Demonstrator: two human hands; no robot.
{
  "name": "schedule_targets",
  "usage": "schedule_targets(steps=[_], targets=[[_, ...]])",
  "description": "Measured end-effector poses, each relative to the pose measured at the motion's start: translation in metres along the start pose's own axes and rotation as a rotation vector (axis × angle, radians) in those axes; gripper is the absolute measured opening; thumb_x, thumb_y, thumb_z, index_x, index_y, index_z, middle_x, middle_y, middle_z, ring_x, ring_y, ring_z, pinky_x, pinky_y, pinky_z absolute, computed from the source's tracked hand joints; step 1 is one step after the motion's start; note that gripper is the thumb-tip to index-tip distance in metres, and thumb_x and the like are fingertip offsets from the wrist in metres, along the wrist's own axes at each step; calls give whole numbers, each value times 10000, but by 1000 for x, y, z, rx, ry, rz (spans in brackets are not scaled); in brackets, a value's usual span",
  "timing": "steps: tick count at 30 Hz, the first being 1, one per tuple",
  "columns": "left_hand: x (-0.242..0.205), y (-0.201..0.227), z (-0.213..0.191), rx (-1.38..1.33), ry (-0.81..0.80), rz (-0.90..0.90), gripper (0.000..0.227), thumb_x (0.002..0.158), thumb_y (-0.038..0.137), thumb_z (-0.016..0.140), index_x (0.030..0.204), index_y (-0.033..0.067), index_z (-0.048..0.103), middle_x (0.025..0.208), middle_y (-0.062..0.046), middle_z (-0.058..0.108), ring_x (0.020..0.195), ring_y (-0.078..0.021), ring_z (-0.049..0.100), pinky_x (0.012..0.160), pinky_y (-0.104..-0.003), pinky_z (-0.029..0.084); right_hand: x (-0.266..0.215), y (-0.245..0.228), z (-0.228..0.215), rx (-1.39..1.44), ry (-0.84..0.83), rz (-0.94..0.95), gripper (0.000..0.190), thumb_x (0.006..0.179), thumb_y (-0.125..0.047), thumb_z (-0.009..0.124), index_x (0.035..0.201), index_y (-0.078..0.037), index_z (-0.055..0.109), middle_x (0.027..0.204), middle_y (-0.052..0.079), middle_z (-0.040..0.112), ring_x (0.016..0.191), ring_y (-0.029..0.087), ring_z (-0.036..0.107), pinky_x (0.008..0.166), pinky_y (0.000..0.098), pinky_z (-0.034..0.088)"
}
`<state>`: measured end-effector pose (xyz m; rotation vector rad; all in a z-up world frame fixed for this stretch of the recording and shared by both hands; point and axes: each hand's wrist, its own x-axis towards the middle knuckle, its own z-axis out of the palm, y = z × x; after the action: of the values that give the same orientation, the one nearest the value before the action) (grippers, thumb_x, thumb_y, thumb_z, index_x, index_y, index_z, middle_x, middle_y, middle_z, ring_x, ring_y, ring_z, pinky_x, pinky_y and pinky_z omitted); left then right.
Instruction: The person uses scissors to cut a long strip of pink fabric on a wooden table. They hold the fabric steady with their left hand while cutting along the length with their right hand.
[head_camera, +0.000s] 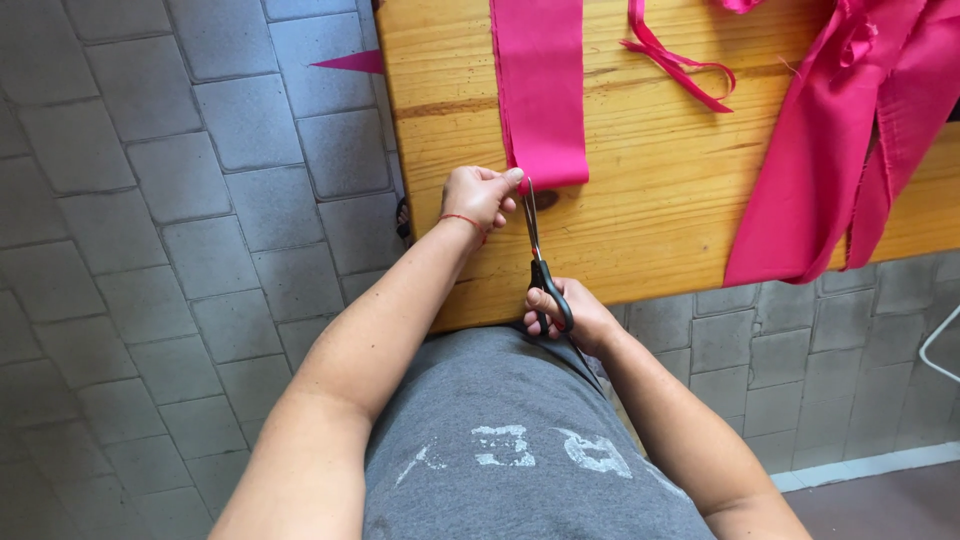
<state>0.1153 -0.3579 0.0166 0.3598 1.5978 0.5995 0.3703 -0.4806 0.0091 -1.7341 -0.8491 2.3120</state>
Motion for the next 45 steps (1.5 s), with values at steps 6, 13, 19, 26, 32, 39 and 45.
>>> schedule_targets(steps=[6,13,19,26,32,39,45], targets=[[-5,5,-2,41,-6,17,319,1019,289,906,1174,10,891,684,-92,831,443,-148,731,398,-261,589,3,3,-2,-12,8,7,654,1015,-574,953,1045,61,798,839,252,870,665,258,876,475,266,651],[24,-18,5,156,8,-2,232,935,269,913,1088,96,932,637,-31,823,436,-126,750,438,-255,627,10,-10,7,-38,32,22,659,999,-582,979,1050,48,791,821,245,857,663,267,872,465,277,647],[16,-9,4,199,27,3,190,933,281,888,1057,147,939,633,1,822,451,-118,762,475,-251,631,1,-35,15,-63,65,0,631,990,-560,995,1018,36,789,781,224,838,636,266,862,446,279,637],[6,3,2,291,15,0,177,918,306,861,1013,183,945,613,43,807,468,-111,773,576,-238,632,4,-38,21,-78,98,7,640,969,-565,1015,984,32,786,766,219,833,612,259,850,421,276,619],[0,10,-3,329,8,6,172,922,323,847,999,205,946,619,55,811,486,-115,786,609,-242,639,5,-41,24,-75,117,-2,607,993,-538,1013,973,24,785,753,227,819,595,262,840,401,271,597],[14,-1,1,431,11,29,170,932,354,810,877,261,941,581,81,783,521,-126,801,689,-253,637,27,-12,19,-65,147,-15,583,991,-510,1033,856,-32,726,658,190,756,511,226,776,358,240,511],[32,-9,4,484,32,43,191,946,380,797,854,287,936,570,87,775,565,-150,822,738,-279,650,30,-11,20,-85,184,-45,619,995,-477,1044,745,-54,668,558,172,681,430,219,707,340,246,449]])
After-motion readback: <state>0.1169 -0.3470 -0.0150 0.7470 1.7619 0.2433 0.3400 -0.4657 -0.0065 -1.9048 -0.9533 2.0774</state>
